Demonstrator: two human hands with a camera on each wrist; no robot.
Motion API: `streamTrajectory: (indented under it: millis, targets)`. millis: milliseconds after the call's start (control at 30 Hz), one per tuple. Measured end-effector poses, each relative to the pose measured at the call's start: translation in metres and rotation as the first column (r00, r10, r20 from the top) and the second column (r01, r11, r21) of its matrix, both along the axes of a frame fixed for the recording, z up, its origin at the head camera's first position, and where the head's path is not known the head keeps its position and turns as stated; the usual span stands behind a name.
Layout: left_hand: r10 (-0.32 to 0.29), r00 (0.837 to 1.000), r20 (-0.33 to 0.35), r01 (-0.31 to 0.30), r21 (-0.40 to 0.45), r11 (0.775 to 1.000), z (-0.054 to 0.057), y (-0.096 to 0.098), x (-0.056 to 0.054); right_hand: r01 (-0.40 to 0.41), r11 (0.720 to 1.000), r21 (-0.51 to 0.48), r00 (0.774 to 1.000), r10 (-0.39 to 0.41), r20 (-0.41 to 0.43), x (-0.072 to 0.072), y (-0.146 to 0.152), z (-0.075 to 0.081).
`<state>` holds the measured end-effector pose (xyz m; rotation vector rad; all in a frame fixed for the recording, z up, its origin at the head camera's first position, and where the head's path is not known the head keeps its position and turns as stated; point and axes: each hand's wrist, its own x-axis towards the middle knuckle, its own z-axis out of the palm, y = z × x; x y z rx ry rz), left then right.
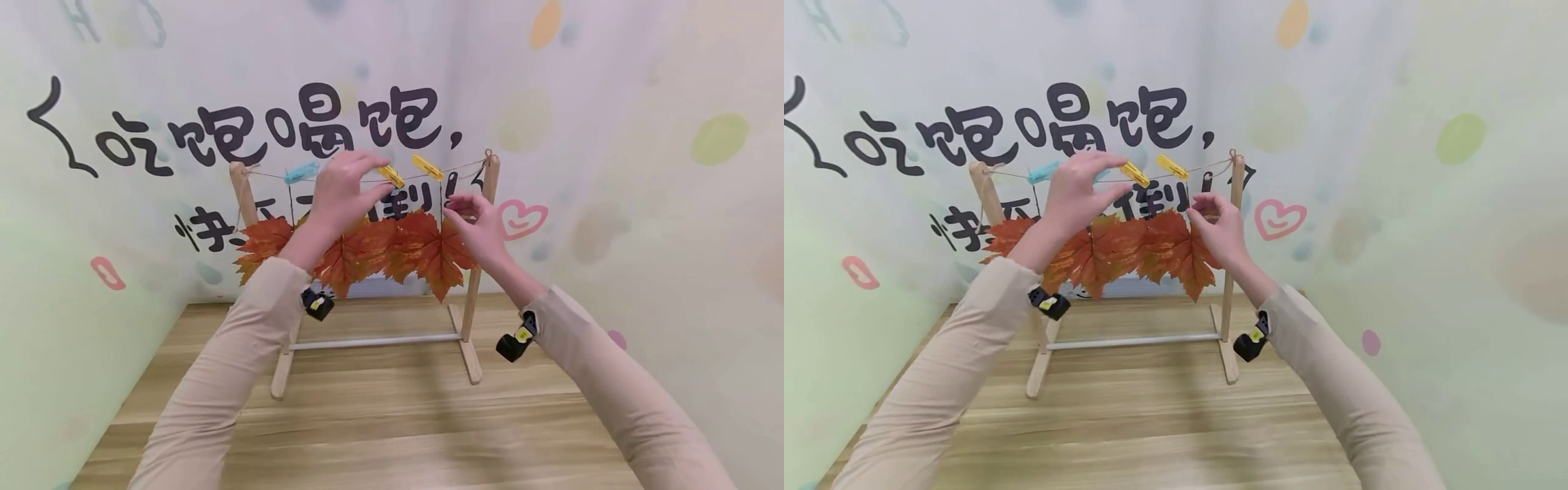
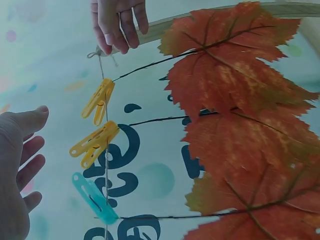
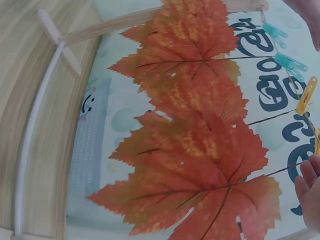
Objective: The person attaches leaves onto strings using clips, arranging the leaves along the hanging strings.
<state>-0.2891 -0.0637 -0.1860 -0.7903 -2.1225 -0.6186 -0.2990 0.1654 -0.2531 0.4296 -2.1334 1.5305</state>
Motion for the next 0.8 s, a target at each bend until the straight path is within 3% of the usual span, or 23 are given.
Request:
streamTrajectory:
  millis: [200, 333, 500, 667, 800]
  targets:
    - [-0.06, 0.993, -0.104, 0.059, -0.007, 0.998, -0.033, -0.019, 0.015, -0.064, 0.983, 0.172, 0.996, 0.074, -0.055, 0.013, 0.018, -0.021]
    - [-0.065, 0.989, -0.131, 0.063, -0.02, 0.998, -0.059, -0.036, 0.023, -0.09, 0.958, 0.271, 0.99, 0.115, -0.077, 0.023, 0.027, -0.038]
    - [-0.052, 0.99, -0.131, 0.046, -0.045, 0.998, -0.092, -0.061, 0.032, -0.045, 0.937, 0.347, 0.988, 0.092, -0.121, 0.03, 0.038, -0.063]
    - [-0.026, 0.995, -0.096, 0.019, -0.066, 0.998, -0.128, -0.083, 0.044, -0.034, 0.925, 0.378, 0.99, 0.082, -0.111, 0.034, 0.056, -0.086]
    - [-0.003, 0.995, -0.104, -0.006, -0.089, 0.996, -0.157, -0.102, 0.048, 0.0, 0.912, 0.41, 0.987, 0.066, -0.147, 0.037, 0.075, -0.106]
